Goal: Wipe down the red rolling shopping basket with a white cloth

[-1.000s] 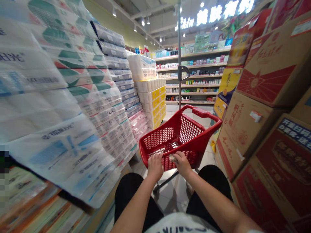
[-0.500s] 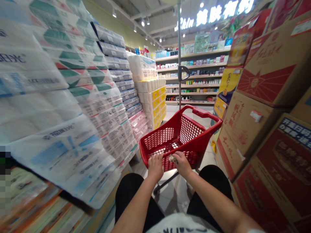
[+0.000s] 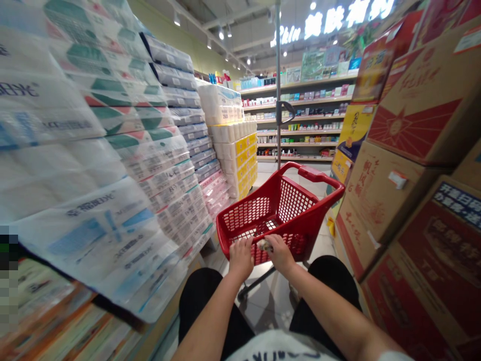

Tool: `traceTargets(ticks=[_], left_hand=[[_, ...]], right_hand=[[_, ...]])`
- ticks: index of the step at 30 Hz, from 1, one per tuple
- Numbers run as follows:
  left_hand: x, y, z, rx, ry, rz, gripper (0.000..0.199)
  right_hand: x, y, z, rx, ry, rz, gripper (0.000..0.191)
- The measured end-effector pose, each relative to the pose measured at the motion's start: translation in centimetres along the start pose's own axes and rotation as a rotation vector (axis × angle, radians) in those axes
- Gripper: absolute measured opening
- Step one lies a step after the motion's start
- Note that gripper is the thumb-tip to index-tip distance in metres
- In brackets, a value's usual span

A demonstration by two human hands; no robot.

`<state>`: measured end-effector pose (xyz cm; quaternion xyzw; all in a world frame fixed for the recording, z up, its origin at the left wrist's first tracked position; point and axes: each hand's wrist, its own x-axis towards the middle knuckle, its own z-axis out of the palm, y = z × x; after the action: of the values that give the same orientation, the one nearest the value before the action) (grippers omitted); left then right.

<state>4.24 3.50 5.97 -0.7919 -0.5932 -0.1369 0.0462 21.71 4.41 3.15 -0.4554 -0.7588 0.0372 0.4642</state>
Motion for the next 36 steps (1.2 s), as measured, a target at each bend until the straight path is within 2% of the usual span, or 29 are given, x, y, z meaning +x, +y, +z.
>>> traceTargets(ticks=[2,6,11,16,20,24,30,34,36], left_hand=[[0.0,0.0,-0.1,-0.001,-0.007,-0.003,0.062],[-0.1,0.0,-0.2,-0.011,-0.002,-0.003,0.061],[-0.1,-0.1,-0.1,-0.021,-0.021,-0.003,0.063],[-0.1,-0.1,-0.1,-0.024,-0.013,-0.007,0.062],[-0.1,-0.1,0.1,-0.018,-0.015,0.002,0.063],[-0.1,-0.2,0.1,-0.009,-0.015,-0.003,0.063],[0.0,-0.2,-0.1,-0.031,-0.042,-0.012,0.065],[0.1,-0.2,0.0,-0.032,-0.016,-0.006,0.062],[0.2,-0.3,0.0,-0.034,-0.007,-0.001,0.061]], right_hand=[[0.0,-0.1,0.0,0.002,0.012,0.000,0.044],[0.3,-0.5,-0.2,-0.041,-0.103,0.006,0.034],[0.6,-1.1,-0.2,0.024,-0.020,-0.047,0.040],[0.6,-1.3,0.1,-0.022,-0.098,-0.030,0.038],[0.7,-1.3,0.2,-0.009,-0.057,-0.047,0.041],[0.6,-1.2,0.2,-0.024,-0.136,-0.026,0.039],[0.8,-1.3,0.1,0.020,-0.015,-0.073,0.041],[0.9,-1.1,0.0,-0.068,-0.102,-0.058,0.035],[1.0,-0.9,0.0,-0.070,-0.090,-0.071,0.035]])
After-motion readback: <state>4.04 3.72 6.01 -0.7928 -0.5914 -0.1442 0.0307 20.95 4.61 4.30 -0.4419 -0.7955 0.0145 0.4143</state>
